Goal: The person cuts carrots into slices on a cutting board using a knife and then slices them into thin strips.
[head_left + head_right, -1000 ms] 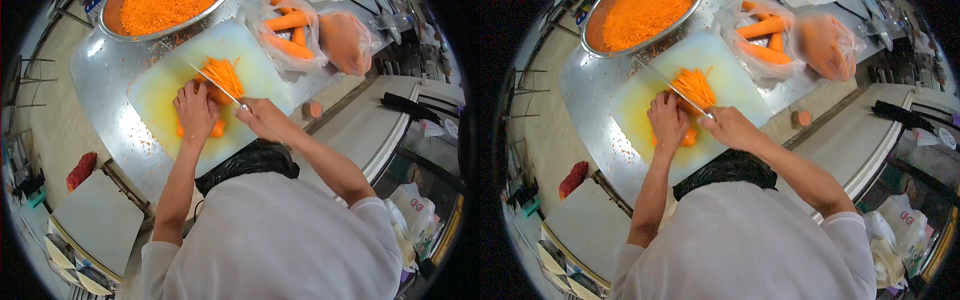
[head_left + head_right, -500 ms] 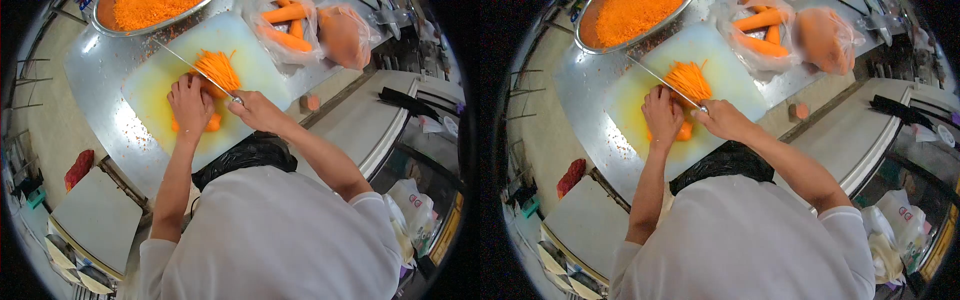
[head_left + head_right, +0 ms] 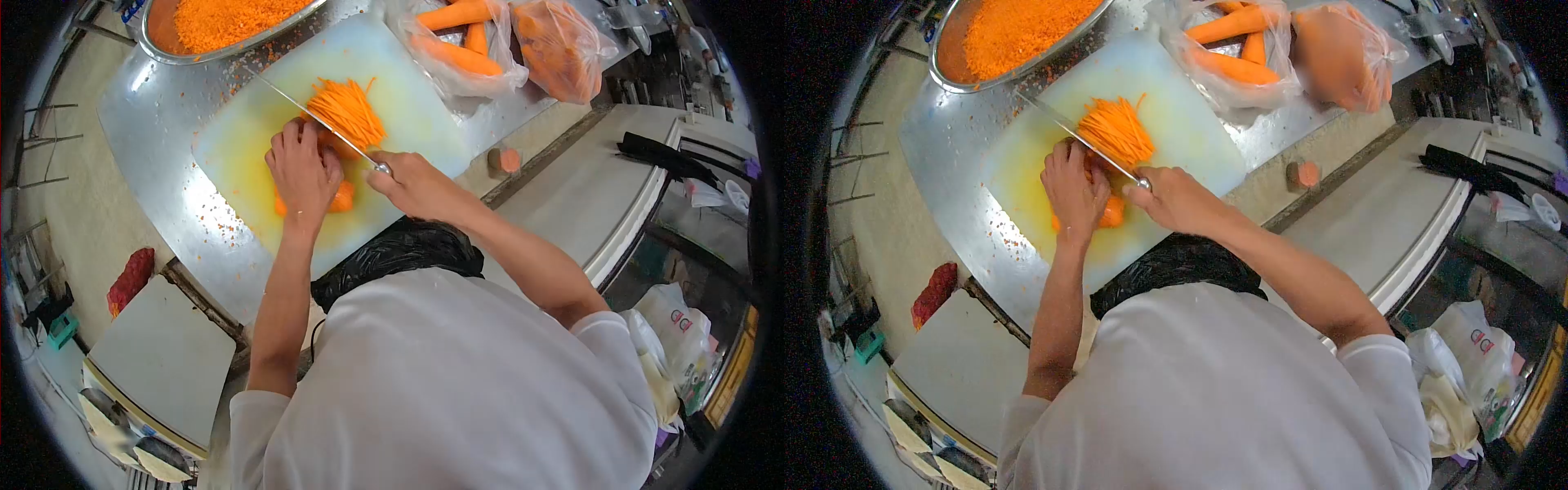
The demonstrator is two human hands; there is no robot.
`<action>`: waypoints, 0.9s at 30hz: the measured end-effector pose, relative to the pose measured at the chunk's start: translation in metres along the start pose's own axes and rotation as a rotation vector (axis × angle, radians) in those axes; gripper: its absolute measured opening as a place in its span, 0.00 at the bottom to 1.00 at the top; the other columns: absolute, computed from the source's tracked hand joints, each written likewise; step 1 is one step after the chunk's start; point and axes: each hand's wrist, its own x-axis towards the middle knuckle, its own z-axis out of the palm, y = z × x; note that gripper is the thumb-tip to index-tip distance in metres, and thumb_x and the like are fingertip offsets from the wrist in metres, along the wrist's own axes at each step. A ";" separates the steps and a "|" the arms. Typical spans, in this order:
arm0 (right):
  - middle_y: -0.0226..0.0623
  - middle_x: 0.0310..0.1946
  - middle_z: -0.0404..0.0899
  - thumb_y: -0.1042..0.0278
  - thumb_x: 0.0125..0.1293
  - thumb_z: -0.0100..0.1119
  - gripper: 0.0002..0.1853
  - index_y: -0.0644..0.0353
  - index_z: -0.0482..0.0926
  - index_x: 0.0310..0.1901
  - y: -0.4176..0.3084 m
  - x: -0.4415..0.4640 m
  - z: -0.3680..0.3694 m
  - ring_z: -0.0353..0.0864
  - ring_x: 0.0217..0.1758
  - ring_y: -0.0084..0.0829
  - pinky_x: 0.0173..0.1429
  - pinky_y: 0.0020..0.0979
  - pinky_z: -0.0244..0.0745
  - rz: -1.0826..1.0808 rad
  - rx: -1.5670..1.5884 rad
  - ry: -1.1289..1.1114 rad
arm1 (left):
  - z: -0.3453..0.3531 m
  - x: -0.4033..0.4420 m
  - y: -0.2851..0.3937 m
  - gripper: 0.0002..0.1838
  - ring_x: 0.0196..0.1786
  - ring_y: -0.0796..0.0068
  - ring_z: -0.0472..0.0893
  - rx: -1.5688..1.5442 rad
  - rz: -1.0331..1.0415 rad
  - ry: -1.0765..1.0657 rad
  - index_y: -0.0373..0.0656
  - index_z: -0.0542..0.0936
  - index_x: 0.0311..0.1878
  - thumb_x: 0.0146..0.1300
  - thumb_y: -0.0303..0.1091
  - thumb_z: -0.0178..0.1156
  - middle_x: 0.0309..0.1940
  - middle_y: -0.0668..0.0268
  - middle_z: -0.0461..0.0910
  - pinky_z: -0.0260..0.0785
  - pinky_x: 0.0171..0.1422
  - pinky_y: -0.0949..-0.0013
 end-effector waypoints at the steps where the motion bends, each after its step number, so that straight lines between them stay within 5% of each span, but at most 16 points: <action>1: 0.67 0.35 0.83 0.49 0.77 0.57 0.28 0.77 0.80 0.52 0.014 0.009 0.006 0.86 0.43 0.62 0.51 0.52 0.78 -0.077 -0.015 0.050 | 0.001 0.001 0.000 0.19 0.56 0.52 0.75 -0.013 0.012 0.012 0.42 0.80 0.53 0.57 0.32 0.62 0.55 0.57 0.76 0.66 0.60 0.48; 4: 0.49 0.25 0.78 0.50 0.77 0.58 0.32 0.77 0.74 0.66 0.013 0.009 0.002 0.80 0.27 0.34 0.37 0.39 0.77 -0.042 -0.032 0.009 | 0.001 -0.008 -0.009 0.18 0.57 0.52 0.74 -0.075 0.054 0.065 0.43 0.81 0.54 0.59 0.32 0.62 0.54 0.58 0.76 0.65 0.60 0.49; 7: 0.62 0.33 0.84 0.47 0.77 0.58 0.29 0.75 0.80 0.55 0.001 -0.002 0.000 0.86 0.41 0.55 0.49 0.46 0.79 0.102 0.131 0.010 | -0.002 -0.008 -0.011 0.18 0.57 0.52 0.74 -0.092 0.074 0.108 0.44 0.80 0.56 0.62 0.33 0.62 0.54 0.57 0.76 0.66 0.59 0.49; 16: 0.62 0.28 0.82 0.50 0.77 0.57 0.28 0.76 0.81 0.54 -0.019 -0.009 -0.004 0.87 0.37 0.57 0.47 0.47 0.79 0.091 0.056 -0.001 | -0.009 -0.004 -0.002 0.21 0.58 0.50 0.74 0.112 -0.026 -0.062 0.43 0.79 0.60 0.63 0.32 0.61 0.53 0.55 0.75 0.66 0.59 0.48; 19: 0.63 0.29 0.82 0.50 0.77 0.56 0.28 0.77 0.80 0.54 -0.003 0.006 0.013 0.87 0.38 0.58 0.47 0.49 0.79 -0.144 0.063 0.168 | -0.010 -0.005 -0.002 0.23 0.58 0.50 0.74 0.084 -0.029 -0.056 0.43 0.79 0.62 0.62 0.32 0.62 0.54 0.55 0.75 0.67 0.58 0.47; 22: 0.66 0.31 0.82 0.51 0.77 0.56 0.28 0.77 0.80 0.54 -0.030 -0.011 -0.013 0.86 0.39 0.60 0.47 0.50 0.79 0.051 0.055 0.000 | -0.006 0.000 -0.005 0.24 0.57 0.50 0.74 0.071 -0.006 -0.013 0.43 0.79 0.62 0.61 0.32 0.62 0.54 0.56 0.75 0.67 0.58 0.47; 27: 0.67 0.33 0.82 0.51 0.77 0.56 0.26 0.76 0.80 0.51 -0.012 0.008 0.002 0.85 0.39 0.61 0.49 0.50 0.78 0.015 0.015 0.018 | -0.009 -0.004 -0.005 0.24 0.57 0.50 0.74 0.058 -0.013 -0.019 0.42 0.79 0.61 0.60 0.32 0.63 0.53 0.56 0.76 0.66 0.58 0.47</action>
